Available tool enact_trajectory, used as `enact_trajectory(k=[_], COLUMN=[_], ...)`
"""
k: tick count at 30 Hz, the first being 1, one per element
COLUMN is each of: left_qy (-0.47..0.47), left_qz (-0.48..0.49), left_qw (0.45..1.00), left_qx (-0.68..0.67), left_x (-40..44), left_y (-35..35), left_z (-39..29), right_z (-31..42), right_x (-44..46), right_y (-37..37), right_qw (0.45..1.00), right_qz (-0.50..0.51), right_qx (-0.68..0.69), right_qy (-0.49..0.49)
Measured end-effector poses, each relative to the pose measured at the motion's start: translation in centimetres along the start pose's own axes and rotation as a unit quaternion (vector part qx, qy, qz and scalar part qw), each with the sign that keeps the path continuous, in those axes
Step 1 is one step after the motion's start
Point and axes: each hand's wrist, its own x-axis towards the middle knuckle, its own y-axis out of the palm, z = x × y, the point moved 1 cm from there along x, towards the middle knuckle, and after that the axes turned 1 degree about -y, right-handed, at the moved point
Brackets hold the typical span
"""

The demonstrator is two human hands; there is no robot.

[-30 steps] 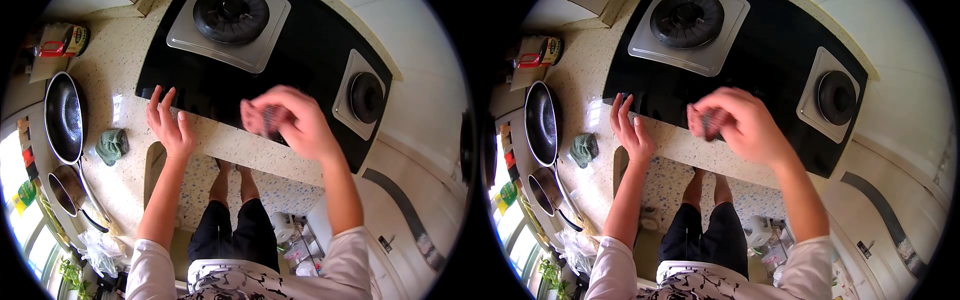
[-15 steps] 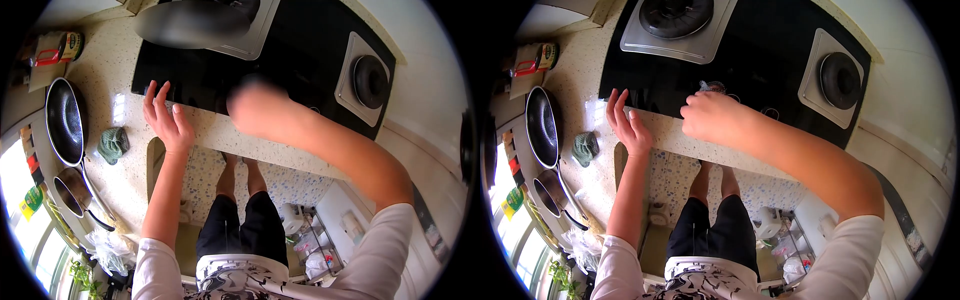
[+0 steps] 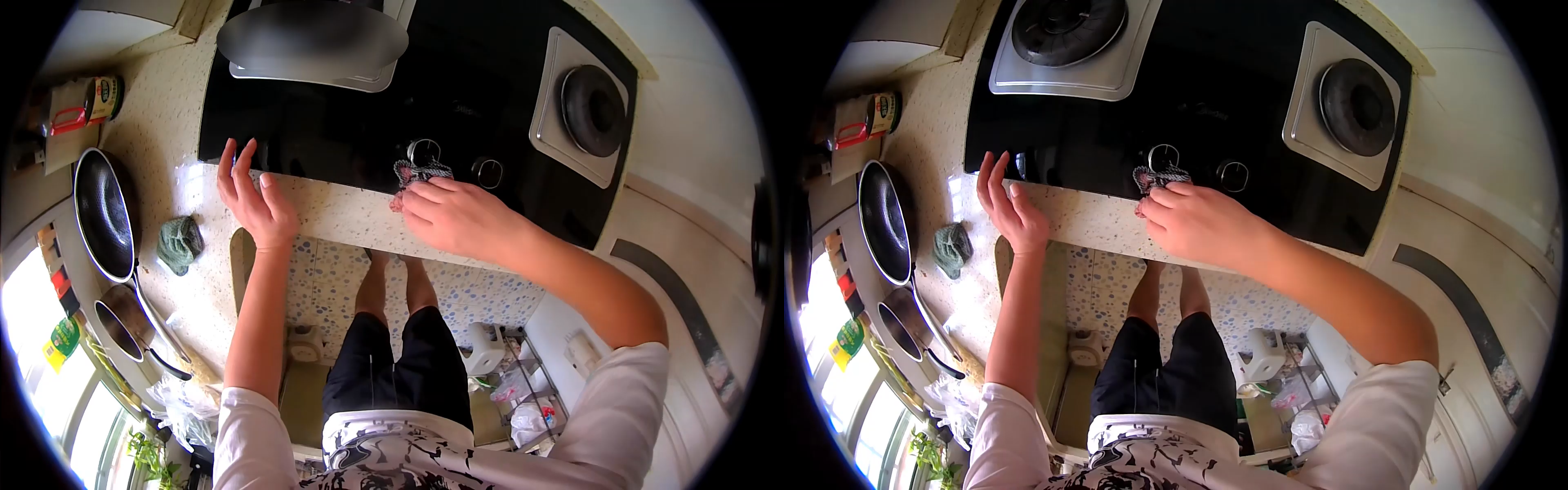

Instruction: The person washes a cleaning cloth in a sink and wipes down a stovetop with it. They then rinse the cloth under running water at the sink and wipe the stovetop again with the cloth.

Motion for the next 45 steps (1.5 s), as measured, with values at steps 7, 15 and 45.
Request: enact_trajectory(k=[7, 15, 45], left_qy=[0.001, 0.006, -0.004], left_qz=[0.005, 0.01, 0.012], left_qw=[1.0, 1.0, 1.0], left_qx=[0.005, 0.003, 0.023], left_x=[0.1, 0.0, 0.0], left_y=[0.0, 0.0, -0.1], left_z=[0.0, 0.0, -0.1], right_z=[1.2, 1.4, 0.7], right_x=[-1.5, -2.8, 0.8], right_y=[0.1, -0.1, -2.2], right_qw=[0.995, 0.991, 0.915], right_qz=[-0.037, -0.019, -0.151], right_qx=[0.004, -0.024, 0.247], right_qy=[0.093, 0.128, 0.282])
